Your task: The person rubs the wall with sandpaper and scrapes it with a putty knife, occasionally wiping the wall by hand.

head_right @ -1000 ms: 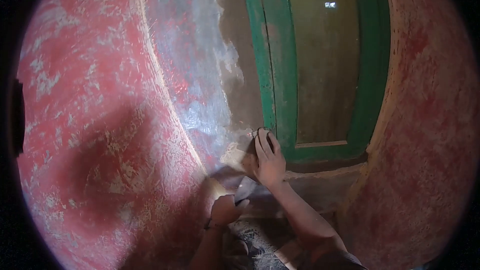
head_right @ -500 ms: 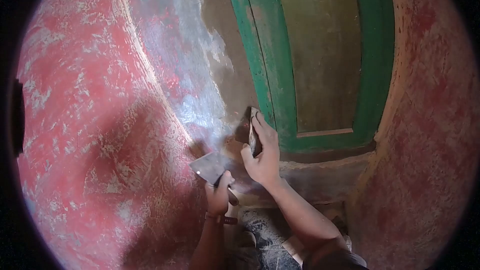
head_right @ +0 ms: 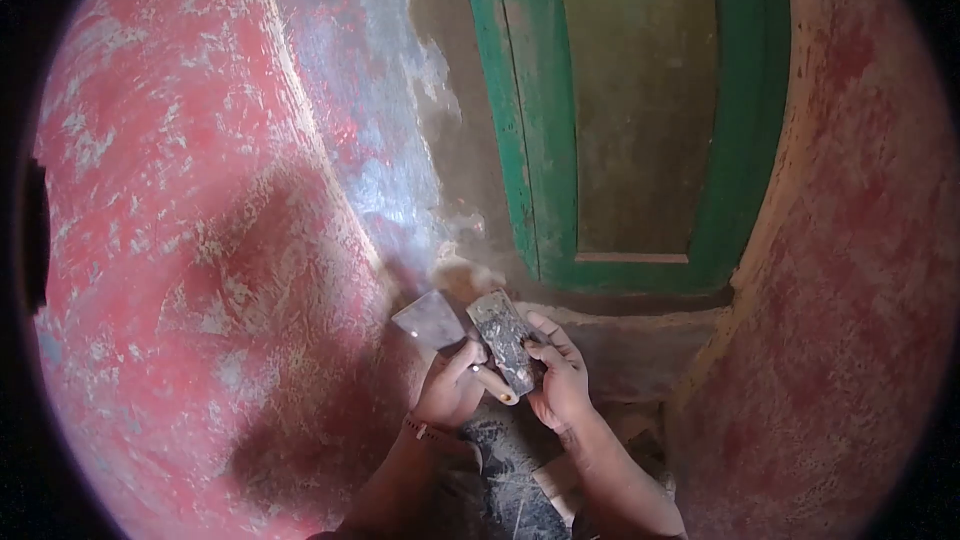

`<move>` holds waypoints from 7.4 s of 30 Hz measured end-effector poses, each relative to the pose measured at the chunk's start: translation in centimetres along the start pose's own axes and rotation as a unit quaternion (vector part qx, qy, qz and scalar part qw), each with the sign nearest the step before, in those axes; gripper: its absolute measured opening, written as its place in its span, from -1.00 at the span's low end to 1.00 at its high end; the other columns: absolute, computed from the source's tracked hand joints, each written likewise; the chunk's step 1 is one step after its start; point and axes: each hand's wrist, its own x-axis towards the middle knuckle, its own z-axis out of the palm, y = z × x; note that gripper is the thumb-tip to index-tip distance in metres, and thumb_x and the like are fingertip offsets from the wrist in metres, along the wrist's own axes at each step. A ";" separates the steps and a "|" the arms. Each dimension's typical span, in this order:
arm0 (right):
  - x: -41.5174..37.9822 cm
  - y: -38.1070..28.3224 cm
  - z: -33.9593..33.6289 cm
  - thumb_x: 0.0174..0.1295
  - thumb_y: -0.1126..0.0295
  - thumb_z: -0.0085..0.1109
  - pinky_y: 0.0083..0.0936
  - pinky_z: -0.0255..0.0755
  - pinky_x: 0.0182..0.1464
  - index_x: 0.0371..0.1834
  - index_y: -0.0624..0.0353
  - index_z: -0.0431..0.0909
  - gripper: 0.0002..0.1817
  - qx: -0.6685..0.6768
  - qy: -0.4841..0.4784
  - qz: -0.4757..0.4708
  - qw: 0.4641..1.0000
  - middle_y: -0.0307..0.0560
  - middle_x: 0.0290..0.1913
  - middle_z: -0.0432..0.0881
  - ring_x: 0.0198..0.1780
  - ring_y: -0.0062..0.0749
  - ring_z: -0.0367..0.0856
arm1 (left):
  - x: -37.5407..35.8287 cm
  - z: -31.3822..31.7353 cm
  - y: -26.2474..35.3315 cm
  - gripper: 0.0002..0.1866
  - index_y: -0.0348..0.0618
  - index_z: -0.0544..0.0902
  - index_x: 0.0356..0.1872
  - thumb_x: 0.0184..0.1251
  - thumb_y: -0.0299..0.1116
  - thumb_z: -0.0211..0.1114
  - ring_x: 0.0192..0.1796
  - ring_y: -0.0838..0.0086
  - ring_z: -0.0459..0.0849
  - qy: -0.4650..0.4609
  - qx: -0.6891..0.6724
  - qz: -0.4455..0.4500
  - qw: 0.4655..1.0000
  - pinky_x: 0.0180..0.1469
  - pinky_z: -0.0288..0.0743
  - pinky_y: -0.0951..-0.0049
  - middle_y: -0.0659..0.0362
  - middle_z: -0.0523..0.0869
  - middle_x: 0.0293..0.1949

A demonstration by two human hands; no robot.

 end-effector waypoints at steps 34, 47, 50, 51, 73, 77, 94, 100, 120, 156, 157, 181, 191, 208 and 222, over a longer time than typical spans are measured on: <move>0.9 0.0 -3.1 0.53 0.60 0.03 -0.33 0.71 -0.09 0.11 0.30 0.51 -0.83 -0.288 0.114 -0.068 0.948 -0.02 -0.11 0.75 -0.14 -0.41 0.77 | 2.5 1.8 -0.1 -0.71 -0.05 0.59 -0.30 0.52 -0.44 0.61 -0.63 0.81 0.34 0.208 0.201 0.112 0.950 -0.66 0.17 0.54 0.45 0.53 -0.51; 0.7 22.7 -13.7 0.48 0.24 0.32 -0.03 0.62 0.31 0.38 0.36 0.56 -0.47 -0.893 -0.079 0.116 0.428 0.25 0.18 0.77 0.18 0.06 0.78 | -0.9 -1.0 -2.1 -0.76 -0.24 0.75 -0.24 0.46 -0.34 0.66 -0.25 0.63 0.67 0.226 0.204 0.073 0.950 -0.16 0.57 0.39 0.34 0.77 -0.29; 3.5 25.6 -12.4 0.50 0.22 0.30 -0.03 0.61 0.32 0.40 0.35 0.56 -0.46 -0.901 -0.079 0.125 0.408 0.26 0.20 0.76 0.19 0.07 0.77 | -1.2 -1.3 -2.1 -0.75 -0.23 0.76 -0.23 0.46 -0.32 0.67 -0.26 0.63 0.70 0.226 0.187 0.063 0.954 -0.20 0.56 0.42 0.32 0.80 -0.28; 4.2 26.2 -11.9 0.50 0.21 0.29 -0.03 0.60 0.33 0.40 0.35 0.56 -0.46 -0.902 -0.075 0.128 0.406 0.26 0.21 0.76 0.20 0.07 0.77 | -1.4 -1.1 -1.5 -0.76 -0.22 0.77 -0.23 0.47 -0.31 0.67 -0.28 0.65 0.70 0.225 0.173 0.052 0.958 -0.24 0.54 0.46 0.32 0.81 -0.28; 4.4 29.7 -17.3 0.62 0.07 0.15 -0.02 0.52 0.45 0.50 0.33 0.52 -0.40 -0.873 -0.086 0.180 0.444 0.32 0.33 0.71 0.34 0.09 0.71 | 0.0 1.8 -2.8 -0.75 -0.19 0.73 -0.32 0.51 -0.33 0.63 -0.38 0.71 0.61 0.237 0.210 0.066 0.946 -0.34 0.46 0.45 0.35 0.76 -0.38; 2.7 28.2 -21.7 0.64 0.04 0.12 -0.01 0.51 0.47 0.52 0.33 0.51 -0.38 -0.864 -0.092 0.218 0.445 0.33 0.35 0.70 0.36 0.10 0.70 | 2.2 2.4 -4.6 -0.78 -0.15 0.76 -0.30 0.47 -0.30 0.63 -0.37 0.46 0.71 0.203 0.371 0.122 0.898 -0.28 0.58 0.34 0.22 0.77 -0.41; 7.5 22.3 -21.9 0.73 -0.07 0.02 -0.01 0.44 0.56 0.59 0.31 0.48 -0.32 -0.878 -0.060 0.262 0.396 0.37 0.45 0.66 0.47 0.12 0.65 | 7.8 -2.7 -9.5 -0.65 -0.09 0.80 -0.08 0.13 -0.29 0.68 -0.03 -0.07 0.83 -0.118 0.541 0.271 0.787 0.07 0.72 0.05 0.00 0.87 -0.06; 1.3 19.4 -23.9 0.76 -0.10 -0.02 0.00 0.42 0.59 0.62 0.30 0.47 -0.30 -0.869 -0.047 0.310 0.383 0.38 0.48 0.64 0.51 0.12 0.63 | 7.4 -0.5 -4.7 -0.77 -0.13 0.71 -0.29 0.19 -0.35 0.64 -0.21 -0.07 0.74 0.036 0.482 0.356 0.800 -0.15 0.59 0.03 0.01 0.73 -0.32; -0.2 -1.6 2.9 0.61 0.48 0.31 -0.34 0.42 0.52 0.68 0.30 0.37 -0.37 -0.433 -0.054 -0.166 0.884 0.02 0.44 0.62 0.44 -0.38 0.56 | 2.6 2.7 2.7 -0.85 -0.18 0.68 -0.15 0.53 -0.55 0.55 -0.30 0.66 0.69 0.099 0.129 0.159 0.974 -0.22 0.58 0.55 0.27 0.79 -0.24; 18.0 -0.9 5.0 0.34 0.43 0.45 -0.28 0.70 -0.20 0.58 0.07 0.62 -0.32 -0.697 0.105 -0.633 0.321 -0.23 0.62 0.63 -0.19 -0.02 0.67 | 12.4 -4.4 5.1 -0.79 -0.29 0.68 -0.06 0.74 -0.31 0.33 -0.31 0.54 0.62 0.288 0.480 0.328 0.761 -0.20 0.55 0.35 0.15 0.74 -0.33; 17.9 -1.2 5.6 0.34 0.43 0.46 -0.29 0.70 -0.20 0.58 0.07 0.63 -0.33 -0.700 0.105 -0.628 0.323 -0.23 0.62 0.64 -0.19 -0.02 0.67 | 12.8 -4.1 5.4 -0.80 -0.29 0.68 -0.05 0.73 -0.31 0.34 -0.31 0.55 0.62 0.289 0.469 0.327 0.768 -0.20 0.55 0.35 0.16 0.74 -0.33; 18.2 -2.4 7.6 0.34 0.43 0.50 -0.41 0.71 -0.20 0.51 0.04 0.70 -0.38 -0.688 0.119 -0.639 0.323 -0.22 0.55 0.71 -0.24 -0.23 0.76 | 12.0 -5.4 4.7 -0.76 -0.35 0.71 0.15 0.68 -0.38 0.32 0.01 0.20 0.75 0.245 0.538 0.338 0.732 0.13 0.61 0.18 -0.06 0.76 0.04; 18.8 -3.3 8.8 0.37 0.45 0.48 -0.43 0.72 -0.14 0.52 0.08 0.69 -0.40 -0.671 0.109 -0.667 0.306 -0.15 0.55 0.71 -0.21 -0.20 0.79 | 12.6 -5.0 4.0 -0.51 -0.24 0.64 0.53 0.72 -0.26 0.20 0.60 -0.18 0.46 0.260 0.625 0.382 0.630 0.65 0.26 -0.14 -0.23 0.45 0.62; 19.0 -1.6 7.1 0.38 0.47 0.48 -0.30 0.76 0.08 0.48 0.04 0.72 -0.43 -0.650 0.094 -0.680 0.325 -0.08 0.47 0.71 0.09 -0.11 0.86 | 12.4 -4.8 4.8 -0.48 -0.28 0.57 0.60 0.81 -0.28 0.07 0.74 -0.40 0.29 0.215 0.620 0.342 0.673 0.78 0.10 -0.22 -0.42 0.37 0.69; 19.2 -0.1 6.5 0.32 0.50 0.55 -0.30 0.76 0.22 0.43 0.12 0.76 -0.44 -0.634 0.081 -0.689 0.342 -0.03 0.45 0.74 0.24 -0.06 0.85 | 12.2 -5.4 5.5 -0.47 -0.23 0.58 0.61 0.79 -0.23 0.09 0.72 -0.36 0.35 0.198 0.622 0.340 0.677 0.77 0.06 -0.29 -0.40 0.40 0.68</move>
